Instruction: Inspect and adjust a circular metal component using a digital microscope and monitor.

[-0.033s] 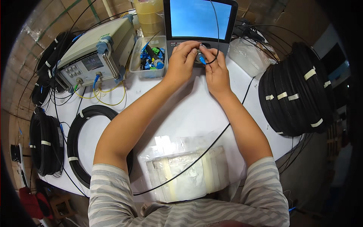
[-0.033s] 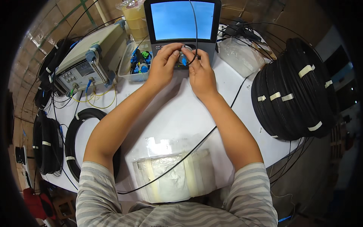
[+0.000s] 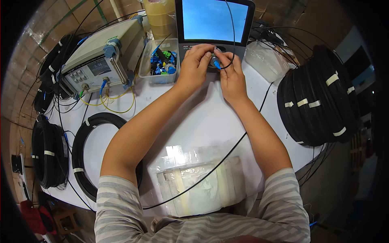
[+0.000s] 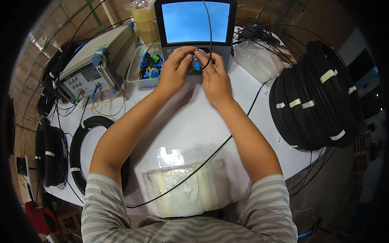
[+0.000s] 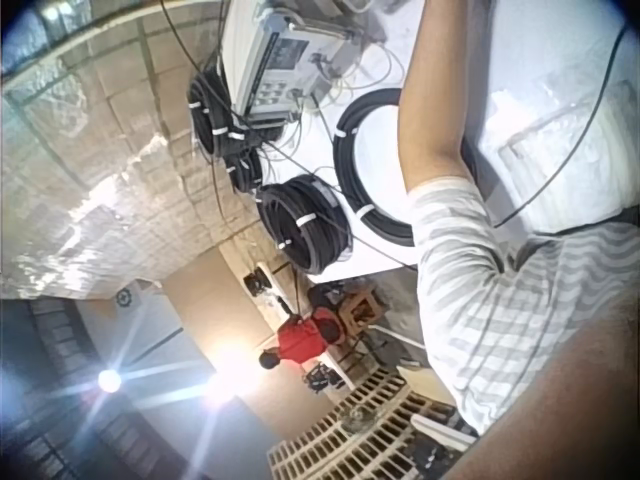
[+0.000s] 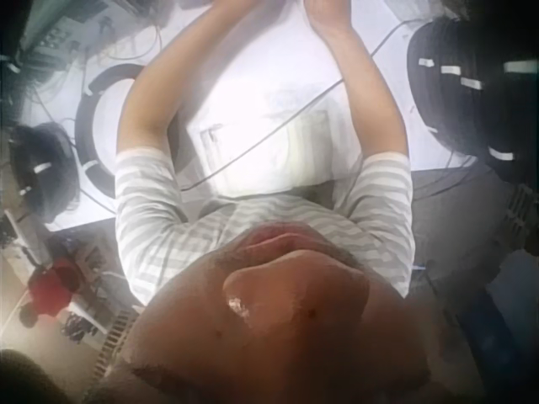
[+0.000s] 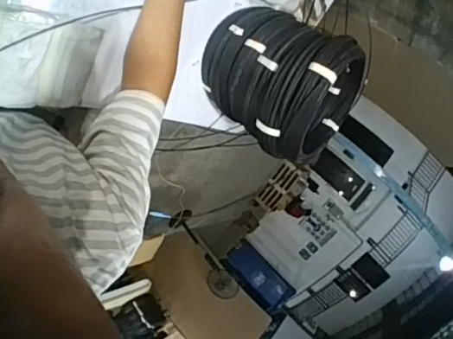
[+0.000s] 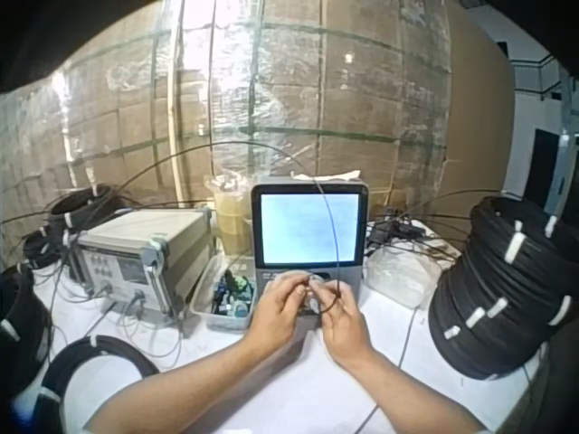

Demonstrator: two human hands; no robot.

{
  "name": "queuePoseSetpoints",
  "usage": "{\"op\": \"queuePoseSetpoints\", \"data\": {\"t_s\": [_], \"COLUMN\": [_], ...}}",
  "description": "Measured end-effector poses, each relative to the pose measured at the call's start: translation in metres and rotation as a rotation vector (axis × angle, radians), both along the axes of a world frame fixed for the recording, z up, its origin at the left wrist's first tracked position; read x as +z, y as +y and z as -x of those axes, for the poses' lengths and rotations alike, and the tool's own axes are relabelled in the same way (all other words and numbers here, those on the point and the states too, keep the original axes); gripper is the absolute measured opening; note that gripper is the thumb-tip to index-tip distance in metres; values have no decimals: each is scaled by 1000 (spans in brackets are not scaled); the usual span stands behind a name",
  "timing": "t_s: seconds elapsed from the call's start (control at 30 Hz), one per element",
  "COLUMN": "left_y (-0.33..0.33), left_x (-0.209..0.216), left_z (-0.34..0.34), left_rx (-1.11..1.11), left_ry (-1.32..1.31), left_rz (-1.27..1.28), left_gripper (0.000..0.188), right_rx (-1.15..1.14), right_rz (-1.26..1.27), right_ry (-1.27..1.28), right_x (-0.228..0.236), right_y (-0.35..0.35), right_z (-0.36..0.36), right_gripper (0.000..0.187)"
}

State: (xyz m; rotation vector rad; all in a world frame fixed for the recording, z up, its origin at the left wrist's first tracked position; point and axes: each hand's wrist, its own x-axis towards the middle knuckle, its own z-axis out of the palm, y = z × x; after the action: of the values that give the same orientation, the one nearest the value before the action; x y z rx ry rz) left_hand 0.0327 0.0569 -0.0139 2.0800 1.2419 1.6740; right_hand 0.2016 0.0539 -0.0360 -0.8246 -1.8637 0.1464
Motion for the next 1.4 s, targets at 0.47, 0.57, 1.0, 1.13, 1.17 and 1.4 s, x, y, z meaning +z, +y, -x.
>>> {"op": "queuePoseSetpoints", "data": {"t_s": [0.47, 0.57, 1.0, 1.13, 1.17, 1.4], "left_y": [-6, -8, -1, -1, -2, -3], "left_x": [5, 5, 2, 1, 1, 0], "left_z": [-1, -2, 1, 0, 0, -2], "left_rx": [-91, -85, -56, -77, -72, -58], "left_ry": [-187, -195, -75, -125, -130, -151], "left_rz": [110, 131, 81, 125, 128, 109], "left_gripper": [24, 24, 26, 25, 24, 23], "right_rx": [-27, -33, -20, -27, -18, -20], "right_rz": [12, 22, 21, -5, 4, 20], "right_ry": [-4, -4, -14, -12, -8, -8], "right_x": [7, 6, 5, 5, 5, 7], "right_y": [-4, -4, -5, -5, -5, -6], "right_z": [-1, -1, 0, 1, 0, 1], "right_gripper": [58, 57, 67, 66, 66, 61]}}
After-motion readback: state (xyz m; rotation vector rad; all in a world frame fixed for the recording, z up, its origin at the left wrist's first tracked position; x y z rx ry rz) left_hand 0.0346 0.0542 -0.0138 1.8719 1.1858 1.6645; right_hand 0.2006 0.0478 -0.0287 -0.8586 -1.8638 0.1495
